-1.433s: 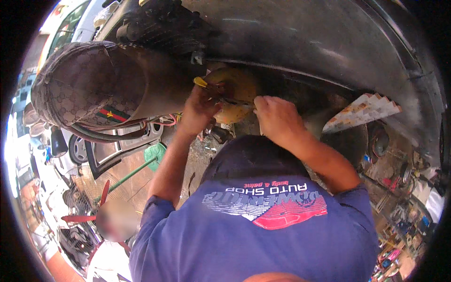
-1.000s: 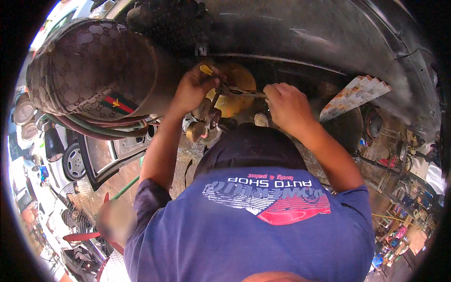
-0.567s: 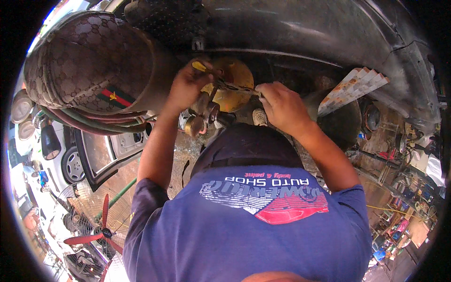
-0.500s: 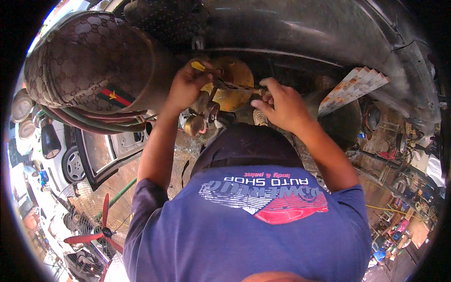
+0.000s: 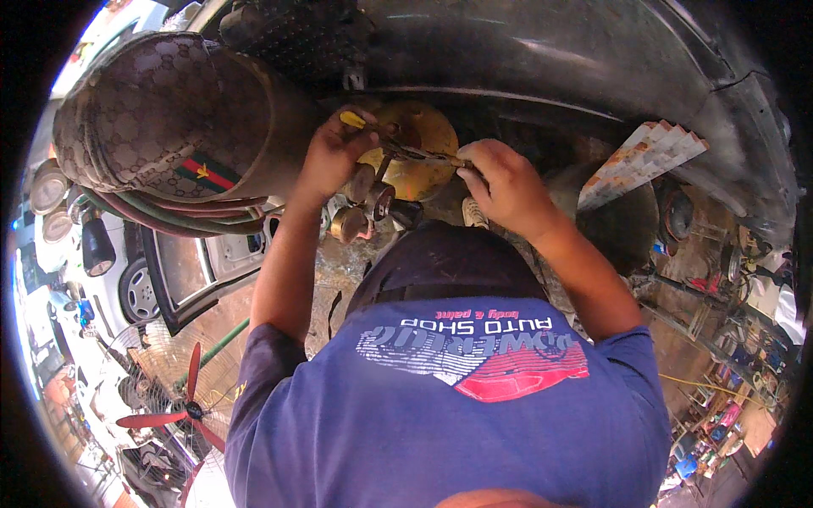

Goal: The person uses a screwdriver and a wrench to tighten a valve on a yellow gas cylinder. They repeatedly adjust the tools and the valve, ensuring the connection is secure. The person also handles a hose connected to the cylinder.

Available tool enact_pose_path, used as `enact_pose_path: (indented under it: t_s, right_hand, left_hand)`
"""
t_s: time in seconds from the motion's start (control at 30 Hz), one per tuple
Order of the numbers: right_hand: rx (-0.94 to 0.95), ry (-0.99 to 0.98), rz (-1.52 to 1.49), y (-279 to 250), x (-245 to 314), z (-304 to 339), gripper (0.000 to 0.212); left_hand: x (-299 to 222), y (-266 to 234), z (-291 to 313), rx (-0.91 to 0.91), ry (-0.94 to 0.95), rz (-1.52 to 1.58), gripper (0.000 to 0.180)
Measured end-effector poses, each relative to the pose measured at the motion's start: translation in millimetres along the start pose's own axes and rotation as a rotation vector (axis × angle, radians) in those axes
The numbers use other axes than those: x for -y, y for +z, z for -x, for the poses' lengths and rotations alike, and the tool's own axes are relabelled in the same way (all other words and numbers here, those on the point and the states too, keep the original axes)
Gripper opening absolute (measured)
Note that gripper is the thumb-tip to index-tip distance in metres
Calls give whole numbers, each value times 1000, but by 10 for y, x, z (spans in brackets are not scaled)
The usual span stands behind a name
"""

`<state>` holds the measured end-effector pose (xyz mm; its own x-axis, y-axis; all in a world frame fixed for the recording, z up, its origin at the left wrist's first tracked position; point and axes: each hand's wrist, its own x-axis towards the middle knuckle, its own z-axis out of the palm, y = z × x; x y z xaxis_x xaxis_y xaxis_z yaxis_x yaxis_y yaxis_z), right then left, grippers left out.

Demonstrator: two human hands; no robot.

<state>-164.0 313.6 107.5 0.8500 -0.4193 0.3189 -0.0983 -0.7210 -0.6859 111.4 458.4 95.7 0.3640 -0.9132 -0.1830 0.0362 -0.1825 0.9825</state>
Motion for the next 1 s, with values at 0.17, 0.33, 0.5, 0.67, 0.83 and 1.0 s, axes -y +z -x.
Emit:
enact_pose_path:
  t_s: [0.17,0.33,0.5,0.67,0.83,1.0]
  right_hand:
    - [-11,77,-383,-162,-26,-57,23]
    - [246,-25,-349,301,-528,-106,21]
    - [557,-98,-360,835,-573,99,29]
    - [351,-183,-344,864,19,-61,30]
    - [291,46,-486,1086,197,434,29]
    - [293,-134,-253,1490,440,752,28]
  left_hand:
    - [-152,129,2,-3,54,-114,25]
    - [662,282,240,-190,117,-220,49]
    - [1422,886,663,-530,111,-204,106]
    - [778,601,965,-473,261,-342,140]
    - [841,469,1473,-353,364,-619,145]
    - [1557,816,1803,-818,386,-518,134]
